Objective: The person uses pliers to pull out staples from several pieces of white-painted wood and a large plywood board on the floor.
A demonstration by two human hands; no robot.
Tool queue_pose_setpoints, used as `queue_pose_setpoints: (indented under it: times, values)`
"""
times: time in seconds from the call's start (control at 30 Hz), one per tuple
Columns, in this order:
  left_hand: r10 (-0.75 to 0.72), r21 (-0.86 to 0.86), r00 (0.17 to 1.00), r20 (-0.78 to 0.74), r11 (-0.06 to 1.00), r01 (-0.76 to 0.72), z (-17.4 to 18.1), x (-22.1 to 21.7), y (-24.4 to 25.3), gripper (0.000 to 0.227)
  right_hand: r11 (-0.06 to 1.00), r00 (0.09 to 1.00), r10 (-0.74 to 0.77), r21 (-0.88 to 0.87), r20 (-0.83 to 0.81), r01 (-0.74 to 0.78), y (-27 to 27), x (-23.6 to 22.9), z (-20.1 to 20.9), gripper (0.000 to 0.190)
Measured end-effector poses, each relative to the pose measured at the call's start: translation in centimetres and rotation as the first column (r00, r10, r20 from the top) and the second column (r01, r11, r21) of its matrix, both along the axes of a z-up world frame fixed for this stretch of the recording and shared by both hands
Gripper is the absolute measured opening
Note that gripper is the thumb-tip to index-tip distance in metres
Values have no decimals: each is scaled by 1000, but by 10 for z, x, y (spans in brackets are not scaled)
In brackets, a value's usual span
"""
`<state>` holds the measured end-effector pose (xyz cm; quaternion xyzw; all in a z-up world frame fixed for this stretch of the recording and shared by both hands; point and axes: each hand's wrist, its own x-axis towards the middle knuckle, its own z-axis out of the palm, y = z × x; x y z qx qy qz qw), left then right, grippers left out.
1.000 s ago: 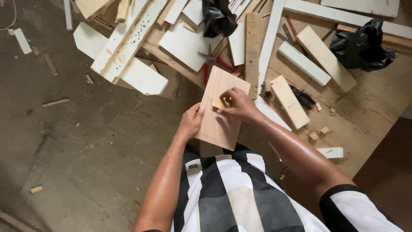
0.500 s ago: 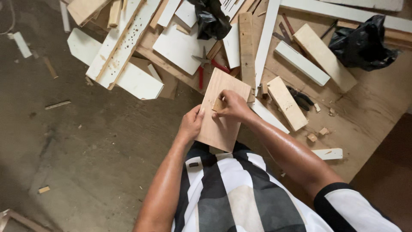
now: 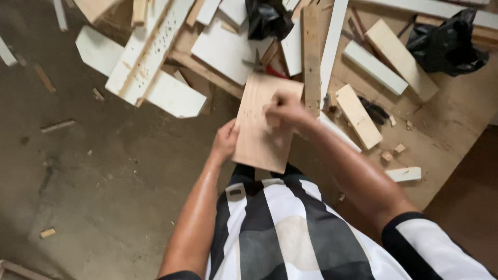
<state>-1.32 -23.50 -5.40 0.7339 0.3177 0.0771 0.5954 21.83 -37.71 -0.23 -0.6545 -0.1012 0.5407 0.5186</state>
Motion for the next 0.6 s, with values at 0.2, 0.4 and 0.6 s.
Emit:
queue_pose_setpoints:
  times: [0.2, 0.4, 0.6]
  values:
    - [57, 6, 993, 105, 998, -58, -17, -7, 33, 43, 926, 932, -355, 107, -80, 362, 25, 64, 13, 21]
    - [177, -209, 982, -57, 960, -186, 20, -30, 22, 51, 823, 809, -566, 64, 158, 564, -1, 78, -80, 30]
    - [85, -290, 980, 178, 957, -30, 14, -9, -12, 51, 822, 628, -348, -96, 696, 562, -122, 37, -161, 32]
